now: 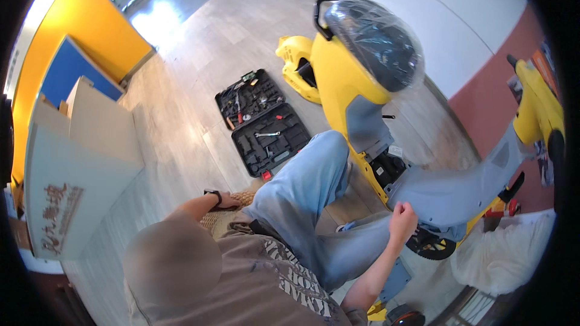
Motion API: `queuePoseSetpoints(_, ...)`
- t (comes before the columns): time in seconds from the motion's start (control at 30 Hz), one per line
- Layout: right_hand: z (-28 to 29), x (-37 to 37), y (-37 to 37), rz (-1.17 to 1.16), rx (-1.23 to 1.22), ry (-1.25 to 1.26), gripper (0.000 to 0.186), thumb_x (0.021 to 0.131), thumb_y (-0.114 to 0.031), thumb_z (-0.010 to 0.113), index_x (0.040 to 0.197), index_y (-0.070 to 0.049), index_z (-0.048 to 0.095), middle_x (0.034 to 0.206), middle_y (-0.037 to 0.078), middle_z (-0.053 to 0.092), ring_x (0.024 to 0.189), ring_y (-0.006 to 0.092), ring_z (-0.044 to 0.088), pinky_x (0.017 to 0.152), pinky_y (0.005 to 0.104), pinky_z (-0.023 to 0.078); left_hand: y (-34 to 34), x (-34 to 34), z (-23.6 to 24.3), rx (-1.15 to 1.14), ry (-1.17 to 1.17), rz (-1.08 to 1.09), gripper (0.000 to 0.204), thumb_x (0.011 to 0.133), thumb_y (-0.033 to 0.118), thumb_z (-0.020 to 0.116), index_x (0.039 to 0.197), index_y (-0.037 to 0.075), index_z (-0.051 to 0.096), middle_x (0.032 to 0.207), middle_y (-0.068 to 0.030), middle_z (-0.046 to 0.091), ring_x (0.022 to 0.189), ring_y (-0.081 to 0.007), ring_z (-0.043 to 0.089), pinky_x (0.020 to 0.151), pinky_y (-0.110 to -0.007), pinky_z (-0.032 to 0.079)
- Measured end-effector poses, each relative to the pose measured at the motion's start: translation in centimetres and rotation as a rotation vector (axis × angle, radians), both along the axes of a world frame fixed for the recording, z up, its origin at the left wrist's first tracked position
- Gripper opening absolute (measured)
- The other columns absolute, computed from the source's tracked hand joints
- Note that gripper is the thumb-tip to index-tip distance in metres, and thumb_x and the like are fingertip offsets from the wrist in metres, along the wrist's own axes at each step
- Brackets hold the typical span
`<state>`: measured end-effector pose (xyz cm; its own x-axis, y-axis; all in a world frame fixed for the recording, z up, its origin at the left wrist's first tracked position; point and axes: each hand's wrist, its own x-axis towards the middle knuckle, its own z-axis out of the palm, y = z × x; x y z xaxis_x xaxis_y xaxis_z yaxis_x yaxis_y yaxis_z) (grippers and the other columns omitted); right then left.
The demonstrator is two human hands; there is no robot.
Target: Assembling the body panels and components of a yellow electric scooter.
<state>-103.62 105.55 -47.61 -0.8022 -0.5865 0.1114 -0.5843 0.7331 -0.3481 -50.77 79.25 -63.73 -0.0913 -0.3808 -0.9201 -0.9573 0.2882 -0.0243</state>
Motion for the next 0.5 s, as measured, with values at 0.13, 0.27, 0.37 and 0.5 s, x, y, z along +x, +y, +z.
queuePoseSetpoints(0.13, -1.2, -1.2, -1.0, 0.052, -0.019, -0.001, 0.032, 0.088, -0.028, 0.059, 0.074, 0.001, 0.055, 0.069, 0.023, 0.059, 0.068, 0.0437, 0.056, 0.059, 0.0507, 0.041, 0.6, 1.0, -4.7, 0.056, 0.131, -0.244, 0.06, 0.073, 0.056, 0.057, 0.111, 0.011, 0.067, 0.101, -0.0164, 0.069, 0.09, -0.0294, 0.065, 0.081, -0.041, 0.052)
queuePoseSetpoints(0.27, -3.7, -4.4, -0.7, 0.066, 0.033, -0.001, 0.031, 0.09, -0.027, 0.058, 0.076, 0.001, 0.054, 0.069, 0.023, 0.059, 0.066, 0.0434, 0.056, 0.059, 0.0513, 0.039, -1.2, -2.5, -0.6, 0.185, 0.173, -0.403, 0.053, 0.078, 0.052, 0.054, 0.108, 0.011, 0.068, 0.1, -0.0149, 0.069, 0.09, -0.0282, 0.064, 0.082, -0.041, 0.051)
queuePoseSetpoints(0.37, -2.8, -3.1, -2.5, 0.077, 0.109, 0.009, 0.032, 0.09, -0.026, 0.058, 0.074, 0.002, 0.052, 0.067, 0.022, 0.056, 0.063, 0.0418, 0.053, 0.058, 0.0496, 0.039, -4.3, -3.2, 2.9, 0.235, 0.135, -0.235, 0.064, 0.087, 0.055, 0.041, 0.116, 0.004, 0.064, 0.117, -0.0205, 0.062, 0.109, -0.0335, 0.059, 0.094, -0.044, 0.045)
queuePoseSetpoints(0.5, -4.5, -5.1, -2.4, 0.129, 0.076, 0.082, 0.034, 0.091, -0.023, 0.058, 0.072, 0.001, 0.045, 0.061, 0.016, 0.045, 0.055, 0.0289, 0.042, 0.054, 0.0422, 0.036, -6.5, -1.2, -3.8, -0.047, 0.271, -0.17, 0.073, 0.087, 0.065, 0.04, 0.104, 0.001, 0.07, 0.105, -0.0234, 0.067, 0.101, -0.0356, 0.064, 0.087, -0.045, 0.048)
